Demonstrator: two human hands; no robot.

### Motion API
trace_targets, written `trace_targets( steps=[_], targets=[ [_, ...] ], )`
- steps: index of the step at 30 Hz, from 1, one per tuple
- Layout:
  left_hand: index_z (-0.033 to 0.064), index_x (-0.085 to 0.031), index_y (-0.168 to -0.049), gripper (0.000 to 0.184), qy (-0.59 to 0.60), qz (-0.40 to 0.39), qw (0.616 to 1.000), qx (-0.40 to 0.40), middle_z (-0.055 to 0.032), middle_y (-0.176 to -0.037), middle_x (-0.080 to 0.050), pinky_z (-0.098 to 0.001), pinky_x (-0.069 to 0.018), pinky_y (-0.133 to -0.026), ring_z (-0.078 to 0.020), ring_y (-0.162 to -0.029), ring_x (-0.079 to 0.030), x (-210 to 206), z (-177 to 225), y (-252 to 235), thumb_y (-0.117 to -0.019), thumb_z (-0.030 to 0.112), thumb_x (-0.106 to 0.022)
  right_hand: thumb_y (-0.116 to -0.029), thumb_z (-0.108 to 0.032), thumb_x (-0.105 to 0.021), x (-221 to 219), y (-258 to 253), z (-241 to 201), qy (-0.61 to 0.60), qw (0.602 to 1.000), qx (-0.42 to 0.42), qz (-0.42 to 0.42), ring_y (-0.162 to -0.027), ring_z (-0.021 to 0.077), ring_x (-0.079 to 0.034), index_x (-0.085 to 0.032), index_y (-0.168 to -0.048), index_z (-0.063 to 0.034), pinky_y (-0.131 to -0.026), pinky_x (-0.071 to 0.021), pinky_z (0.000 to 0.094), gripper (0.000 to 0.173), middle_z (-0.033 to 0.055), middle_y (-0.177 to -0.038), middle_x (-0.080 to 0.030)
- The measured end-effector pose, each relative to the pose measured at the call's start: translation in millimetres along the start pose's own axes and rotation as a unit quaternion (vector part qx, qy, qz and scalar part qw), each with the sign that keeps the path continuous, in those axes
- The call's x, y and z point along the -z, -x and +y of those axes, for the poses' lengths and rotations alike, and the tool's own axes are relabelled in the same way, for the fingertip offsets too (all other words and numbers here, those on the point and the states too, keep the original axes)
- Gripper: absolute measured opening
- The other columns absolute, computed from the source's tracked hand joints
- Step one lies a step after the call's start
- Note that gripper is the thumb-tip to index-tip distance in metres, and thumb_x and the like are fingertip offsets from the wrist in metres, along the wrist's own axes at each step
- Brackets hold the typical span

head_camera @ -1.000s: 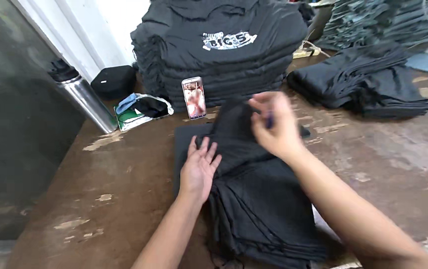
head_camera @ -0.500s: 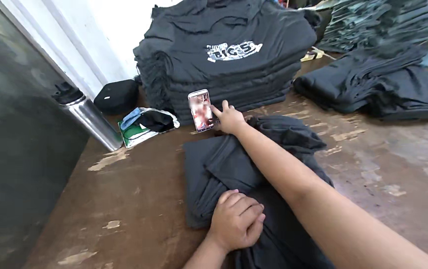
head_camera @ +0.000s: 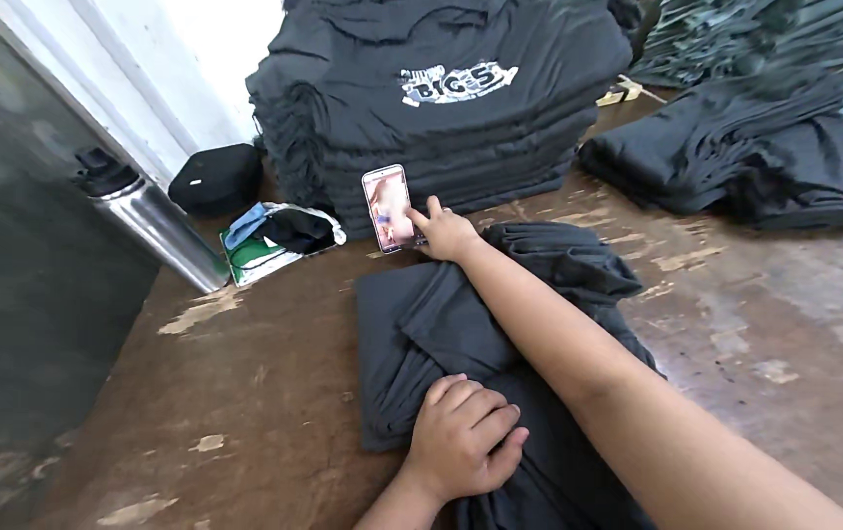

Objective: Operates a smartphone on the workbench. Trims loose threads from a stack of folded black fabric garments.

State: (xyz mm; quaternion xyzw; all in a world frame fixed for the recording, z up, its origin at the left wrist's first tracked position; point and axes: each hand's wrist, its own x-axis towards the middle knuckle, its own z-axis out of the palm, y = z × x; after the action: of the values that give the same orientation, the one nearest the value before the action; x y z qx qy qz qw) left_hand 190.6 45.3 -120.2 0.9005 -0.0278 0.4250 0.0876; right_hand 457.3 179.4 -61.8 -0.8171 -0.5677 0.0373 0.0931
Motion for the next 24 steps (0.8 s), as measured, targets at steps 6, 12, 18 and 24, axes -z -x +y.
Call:
trace_targets(
  steps=[6,12,18,24],
  targets=[
    [0.0203,-0.077,-0.094,0.031,0.008,0.000,1.000,-0.001,0.0047,-0.094,-0.075,-0.0317,-0.0419,-0.106,-0.0117,-0.097,-0.067,0.5,-0.5,-0.1,-0.1020,0.035,-0.051,-0.0974,-0.032,-0.070,3.2,2.4,-3.6,-0.019,0.998,-0.003,-0.056,-0.112,0.0518,-0.062,-0.026,-0.163,-0.0321,-0.084,-0.0526,0.0667,0.078,0.0309,-0.148,-0.044],
    [0.0211,-0.077,-0.095,0.031,0.004,-0.003,1.000,0.000,0.0055,-0.094,-0.074,-0.0316,-0.0408,-0.107,-0.0111,-0.098,-0.066,0.7,-0.1,-0.4,-0.1025,0.035,-0.050,-0.0966,-0.036,-0.071,0.7,-1.5,-1.9,-0.040,0.997,-0.023,-0.057,-0.111,0.0501,-0.063,-0.011,-0.166,-0.0317,-0.086,-0.0532,0.0651,0.092,0.0307,-0.154,-0.038],
    [0.0206,-0.076,-0.096,0.030,0.006,-0.007,1.000,0.002,0.0051,-0.094,-0.073,-0.0313,-0.0407,-0.106,-0.0112,-0.097,-0.066,1.2,0.3,-0.4,-0.1021,0.034,-0.050,-0.0970,-0.036,-0.070,2.2,-0.7,-2.0,-0.033,0.998,-0.018,-0.059,-0.112,0.0502,-0.062,-0.019,-0.165,-0.0293,-0.086,-0.0534,0.0650,0.086,0.0303,-0.152,-0.039],
    [0.0211,-0.076,-0.096,0.030,0.006,-0.006,1.000,0.003,0.0052,-0.094,-0.073,-0.0308,-0.0408,-0.106,-0.0111,-0.097,-0.066,1.0,0.1,0.1,-0.1021,0.035,-0.050,-0.0966,-0.036,-0.071,1.3,-0.3,-1.0,-0.042,0.997,-0.025,-0.056,-0.109,0.0511,-0.063,-0.024,-0.163,-0.0298,-0.084,-0.0534,0.0653,0.082,0.0319,-0.151,-0.039]
  ],
)
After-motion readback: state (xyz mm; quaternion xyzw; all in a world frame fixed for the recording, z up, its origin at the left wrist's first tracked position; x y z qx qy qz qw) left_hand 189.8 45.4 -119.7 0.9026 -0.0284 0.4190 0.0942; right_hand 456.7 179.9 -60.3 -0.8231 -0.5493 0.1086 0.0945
